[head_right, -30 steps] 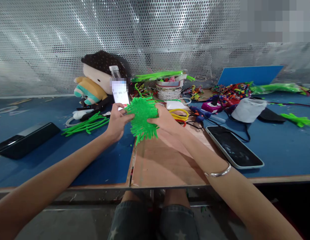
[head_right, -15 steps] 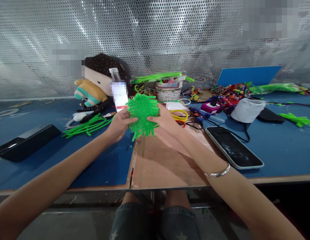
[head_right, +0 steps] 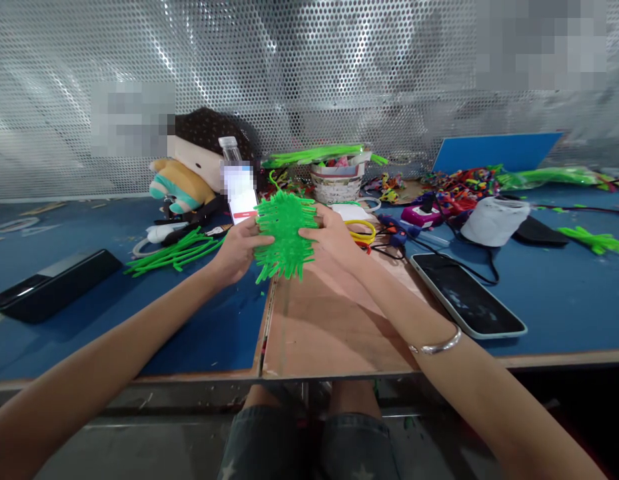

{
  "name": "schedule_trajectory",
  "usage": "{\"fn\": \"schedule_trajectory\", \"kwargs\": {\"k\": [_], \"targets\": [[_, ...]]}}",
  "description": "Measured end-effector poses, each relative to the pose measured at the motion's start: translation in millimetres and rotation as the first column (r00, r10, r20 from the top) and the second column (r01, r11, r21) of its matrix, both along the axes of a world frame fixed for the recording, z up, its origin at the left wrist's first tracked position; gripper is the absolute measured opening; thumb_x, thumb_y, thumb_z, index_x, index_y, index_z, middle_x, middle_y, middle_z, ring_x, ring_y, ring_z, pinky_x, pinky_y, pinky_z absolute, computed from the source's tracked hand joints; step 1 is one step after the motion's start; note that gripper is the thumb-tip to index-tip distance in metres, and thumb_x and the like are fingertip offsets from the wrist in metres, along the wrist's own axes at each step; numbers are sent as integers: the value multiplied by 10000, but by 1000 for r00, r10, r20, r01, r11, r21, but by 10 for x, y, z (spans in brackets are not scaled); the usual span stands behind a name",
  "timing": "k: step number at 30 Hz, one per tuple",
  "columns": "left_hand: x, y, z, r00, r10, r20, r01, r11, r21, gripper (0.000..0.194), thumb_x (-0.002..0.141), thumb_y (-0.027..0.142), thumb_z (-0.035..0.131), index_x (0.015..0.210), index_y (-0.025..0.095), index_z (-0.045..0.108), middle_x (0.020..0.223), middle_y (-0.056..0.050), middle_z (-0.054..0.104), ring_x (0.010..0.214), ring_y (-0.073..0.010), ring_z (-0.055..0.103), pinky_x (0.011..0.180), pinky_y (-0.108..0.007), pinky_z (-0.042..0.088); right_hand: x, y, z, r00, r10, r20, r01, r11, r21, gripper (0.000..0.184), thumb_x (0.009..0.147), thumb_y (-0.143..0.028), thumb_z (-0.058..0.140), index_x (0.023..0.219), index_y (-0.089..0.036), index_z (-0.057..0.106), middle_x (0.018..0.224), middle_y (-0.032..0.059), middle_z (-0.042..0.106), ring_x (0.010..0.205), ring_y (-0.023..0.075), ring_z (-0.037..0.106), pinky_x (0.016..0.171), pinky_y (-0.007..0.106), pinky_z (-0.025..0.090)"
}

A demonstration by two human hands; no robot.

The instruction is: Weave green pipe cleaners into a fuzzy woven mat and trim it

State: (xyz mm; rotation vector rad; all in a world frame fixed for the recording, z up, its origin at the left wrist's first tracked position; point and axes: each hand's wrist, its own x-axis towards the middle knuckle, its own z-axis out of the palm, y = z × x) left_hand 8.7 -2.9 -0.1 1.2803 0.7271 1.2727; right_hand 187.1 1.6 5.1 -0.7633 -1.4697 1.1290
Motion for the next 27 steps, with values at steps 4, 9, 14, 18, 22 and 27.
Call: {"fn": "schedule_trajectory", "kwargs": {"k": [4, 9, 14, 18, 22, 27], "targets": [[-1, -1, -5, 1000, -8, -9, 8, 1000, 3, 286, 545, 85, 665, 820, 139, 606, 733, -1, 655, 673, -142, 619, 679, -288, 485, 0, 6, -9, 1000, 10, -2, -10, 1000, 12, 407, 562, -158, 675, 958, -181, 587, 998, 36, 672, 975, 208, 609, 899, 393, 449], [-1, -2, -12, 999, -33, -18, 33, 999, 13, 229, 611, 152, 667, 832, 145, 609, 757, -13, 663, 678, -139, 621, 674, -278, 482, -2, 4, 1, 1000, 15, 12, -16, 1000, 12, 422, 562, -202, 704, 970, -182, 597, 1030, 42, 667, 969, 212, 611, 879, 391, 462], [3, 26, -50, 1000, -2, -17, 3, 999, 49, 215, 686, 237, 659, 882, 161, 615, 777, -7, 669, 677, -128, 612, 678, -267, 483, -7, -21, 31, 999, 24, 45, -25, 1000, 19, 434, 551, -194, 714, 968, -175, 593, 1053, 45, 660, 927, 195, 618, 852, 364, 465], [0, 62, -87, 999, 36, -32, -33, 995, 89, 212, 705, 267, 658, 889, 169, 624, 752, 5, 661, 653, -122, 596, 656, -260, 477, -9, -46, 49, 995, 13, 103, -17, 999, 33, 426, 552, -200, 722, 958, -173, 596, 1037, 43, 663, 899, 189, 619, 818, 349, 466], [-3, 57, -83, 998, 36, -53, -30, 994, 109, 208, 685, 252, 666, 870, 163, 633, 757, -1, 668, 662, -134, 602, 671, -282, 484, -11, -58, 56, 997, 13, 76, -14, 1000, 10, 376, 566, -236, 725, 918, -170, 610, 964, 27, 681, 883, 185, 621, 795, 341, 472], [-7, 38, -80, 996, 27, -87, -16, 992, 123, 163, 691, 241, 660, 833, 163, 646, 729, -1, 669, 656, -138, 603, 669, -288, 486, 4, -47, 47, 999, 32, 33, -31, 998, -56, 262, 608, -320, 708, 821, -181, 644, 814, 14, 689, 838, 196, 626, 757, 347, 484]]}}
